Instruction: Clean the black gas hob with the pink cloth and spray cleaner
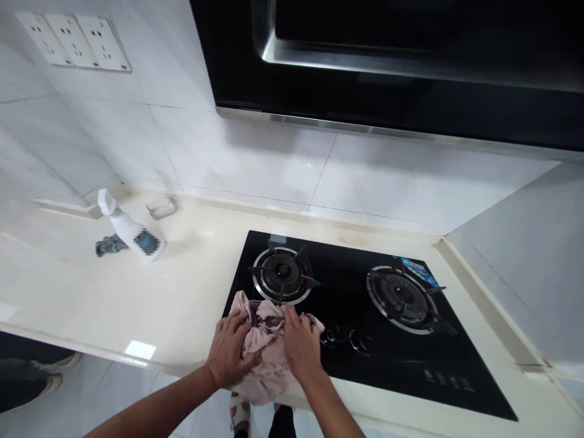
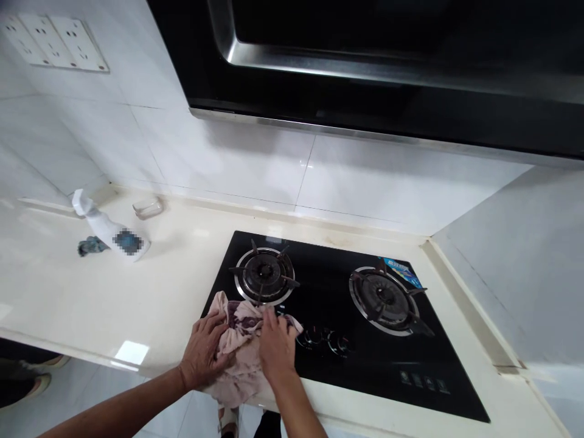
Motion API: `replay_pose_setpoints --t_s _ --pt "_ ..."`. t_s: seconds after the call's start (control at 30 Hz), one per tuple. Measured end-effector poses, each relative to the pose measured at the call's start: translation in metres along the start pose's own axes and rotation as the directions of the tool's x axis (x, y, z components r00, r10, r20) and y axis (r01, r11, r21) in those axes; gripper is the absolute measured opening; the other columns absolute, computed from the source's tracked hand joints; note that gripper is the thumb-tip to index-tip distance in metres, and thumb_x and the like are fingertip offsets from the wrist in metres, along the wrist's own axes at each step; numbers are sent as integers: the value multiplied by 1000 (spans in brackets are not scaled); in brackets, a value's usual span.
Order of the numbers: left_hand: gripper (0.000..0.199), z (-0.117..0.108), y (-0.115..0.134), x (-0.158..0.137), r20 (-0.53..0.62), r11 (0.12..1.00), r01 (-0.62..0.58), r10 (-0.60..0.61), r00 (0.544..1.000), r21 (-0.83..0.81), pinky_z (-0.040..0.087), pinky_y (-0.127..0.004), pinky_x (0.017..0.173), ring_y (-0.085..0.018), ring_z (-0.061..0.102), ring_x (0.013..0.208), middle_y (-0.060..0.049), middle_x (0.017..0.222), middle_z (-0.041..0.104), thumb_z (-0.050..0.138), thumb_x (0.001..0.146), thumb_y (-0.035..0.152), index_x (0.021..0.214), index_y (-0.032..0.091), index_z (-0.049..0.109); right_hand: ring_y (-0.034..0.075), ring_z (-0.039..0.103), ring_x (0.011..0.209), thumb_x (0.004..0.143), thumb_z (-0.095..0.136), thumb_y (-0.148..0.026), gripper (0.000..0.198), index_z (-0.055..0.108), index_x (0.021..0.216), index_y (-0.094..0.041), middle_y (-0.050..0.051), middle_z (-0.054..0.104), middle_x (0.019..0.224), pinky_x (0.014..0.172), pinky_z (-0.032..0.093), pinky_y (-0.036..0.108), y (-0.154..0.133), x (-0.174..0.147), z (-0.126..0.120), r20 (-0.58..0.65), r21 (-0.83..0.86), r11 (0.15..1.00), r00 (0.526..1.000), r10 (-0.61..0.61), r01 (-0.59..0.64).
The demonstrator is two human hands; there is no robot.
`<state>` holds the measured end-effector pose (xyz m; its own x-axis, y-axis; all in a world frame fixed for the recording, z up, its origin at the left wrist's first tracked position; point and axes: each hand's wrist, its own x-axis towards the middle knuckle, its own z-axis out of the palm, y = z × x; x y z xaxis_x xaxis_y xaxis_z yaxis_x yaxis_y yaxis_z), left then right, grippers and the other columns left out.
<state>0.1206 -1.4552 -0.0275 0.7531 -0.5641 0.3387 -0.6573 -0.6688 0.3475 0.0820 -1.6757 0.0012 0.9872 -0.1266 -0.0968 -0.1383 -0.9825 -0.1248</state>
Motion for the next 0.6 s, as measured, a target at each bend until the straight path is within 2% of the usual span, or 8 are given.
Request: replay_pose_setpoints --t_s 0.1,0.23,0.33,0.4,0.47,0.53,0.6 --pt "66 0 0 0 -8 1000 -16 16 1000 -16 36 -51 107 -36 43 136 -14 140 56 67 81 53 137 21 55 31 47 125 96 31 -12 58 45 152 -20 9 43 159 100 36 47 19 13 -1 -19 -33 996 996 86 -87" --pt "65 0 -1 -1 -40 999 -28 26 999 -34 37 -49 106 -34 45 134 -14 139 57 63 85 60 136 20 56 34 45 132 97 29 -17 58 44 151 -7 17 40 159 109 32 50 2 13 13 -72 21 989 986 148 -147" --pt "56 1 0 -2 -56 999 -27 24 998 -46 38 -49 105 -34 48 132 -13 136 59 61 87 58 129 21 60 37 35 144 99 36 -40 65 41 152 -4 20 33 162 116 28 52 -16 -4 34 -114 84 993 989 94 -85" --pt "52 1 1 -2 -49 998 -21 19 999 -51 38 -50 105 -34 48 131 -13 135 60 61 87 56 126 22 62 36 27 150 98 37 -49 72 38 154 -3 19 29 164 119 25 49 -15 -9 45 -148 103 994 987 58 -42" --pt "53 0 2 -2 -38 999 -22 20 999 -49 38 -51 106 -34 48 131 -13 135 59 62 86 57 126 21 61 35 22 152 97 36 -44 72 35 154 1 21 28 164 121 23 47 -2 1 48 -176 103 991 978 108 -90" --pt "57 -3 3 -2 -37 998 -34 32 999 -47 39 -51 107 -34 47 132 -14 138 58 62 87 57 130 20 59 35 22 153 96 35 -37 70 37 151 5 23 31 162 122 23 48 15 22 44 -187 109 979 964 191 -173" --pt "60 -4 3 -2 -53 997 -51 48 997 -53 39 -50 109 -33 45 135 -15 142 55 62 88 55 135 19 55 34 21 153 94 34 -33 67 40 148 7 26 34 160 122 23 49 28 43 39 -200 126 972 955 220 -198"
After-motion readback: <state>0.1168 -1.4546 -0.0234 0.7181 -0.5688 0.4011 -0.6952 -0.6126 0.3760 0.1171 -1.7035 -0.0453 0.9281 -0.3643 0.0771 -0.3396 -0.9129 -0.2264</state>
